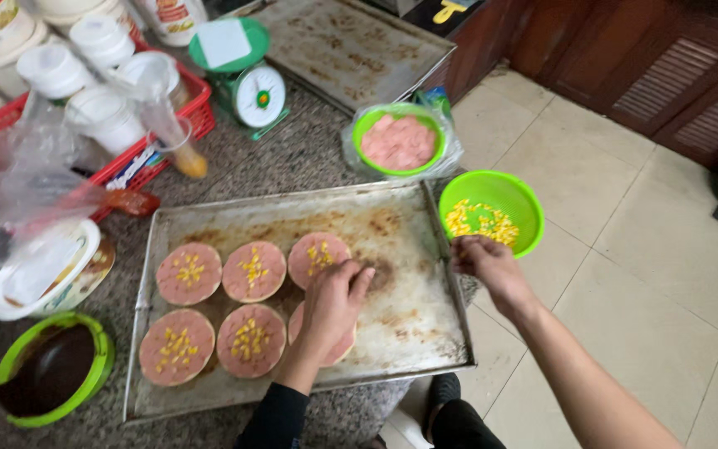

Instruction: The person spreads a yellow sauce onto round dough bases topped with sliced meat using a plastic bag and spatula, then sprinkles corn kernels over each base. The assembled items remain on a metal baking tray.

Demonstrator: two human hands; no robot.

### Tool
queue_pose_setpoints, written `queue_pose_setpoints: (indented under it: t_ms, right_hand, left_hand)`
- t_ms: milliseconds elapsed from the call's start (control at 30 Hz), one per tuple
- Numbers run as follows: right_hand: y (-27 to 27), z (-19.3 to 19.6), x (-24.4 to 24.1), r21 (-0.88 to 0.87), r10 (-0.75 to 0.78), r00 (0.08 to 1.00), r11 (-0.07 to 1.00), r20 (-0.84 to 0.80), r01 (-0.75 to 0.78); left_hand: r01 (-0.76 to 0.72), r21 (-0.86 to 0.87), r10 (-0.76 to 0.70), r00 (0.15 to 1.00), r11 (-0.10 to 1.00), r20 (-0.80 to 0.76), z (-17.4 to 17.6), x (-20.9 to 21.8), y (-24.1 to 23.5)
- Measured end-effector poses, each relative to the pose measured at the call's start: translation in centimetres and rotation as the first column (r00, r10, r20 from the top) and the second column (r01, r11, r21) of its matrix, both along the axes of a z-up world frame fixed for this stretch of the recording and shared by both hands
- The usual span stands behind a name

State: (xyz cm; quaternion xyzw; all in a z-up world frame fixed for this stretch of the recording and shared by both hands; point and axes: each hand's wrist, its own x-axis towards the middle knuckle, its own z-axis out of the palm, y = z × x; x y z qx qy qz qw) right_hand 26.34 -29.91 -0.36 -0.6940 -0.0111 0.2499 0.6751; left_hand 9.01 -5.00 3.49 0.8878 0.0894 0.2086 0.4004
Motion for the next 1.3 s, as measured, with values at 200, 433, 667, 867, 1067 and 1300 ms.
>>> queue_pose_setpoints:
  t_ms: [200,433,667,867,1067,1300]
  right_hand:
    - [-3.7,3.3,6.6,-0.069,-0.065,0.994,0.996,-0.086,0.059]
    - [-7.6,2.2,12.4,-0.024,-0.002,0.999,1.000,-0.043,0.001]
    - [-11.3,-2.9,16.0,-0.383,-0.026,0.954,0.912,0.299,0.145]
    - [-9.9,-2.1,17.1,-0.386,-0.021,0.924,0.905,0.381,0.179]
    - [-4.8,1.4,21.2,-0.309,0.131,0.873,0.951,0.469,0.023]
    - [2.3,2.1,25.8,-0.645,0.451,0.851,0.740,0.270,-0.188]
  left_hand:
    - [0.043,-0.036,-0.045,0.998,0.998,-0.048,1.3,3.9,-4.3]
    - [-0.028,-0.022,0.023,0.981,0.999,-0.193,1.4,8.1,-7.6]
    - [-0.135,-0.108,0.107,0.967,0.985,-0.230,0.1,10.2,-11.2]
    - [-0.216,-0.094,0.190,0.954,0.972,-0.230,-0.6,10.7,-11.4]
    - [-0.353,-0.137,0.323,0.924,0.925,-0.203,-1.2,12.9,-4.9]
    - [-0.404,-0.140,0.379,0.908,0.904,-0.177,-6.4,20.4,6.5]
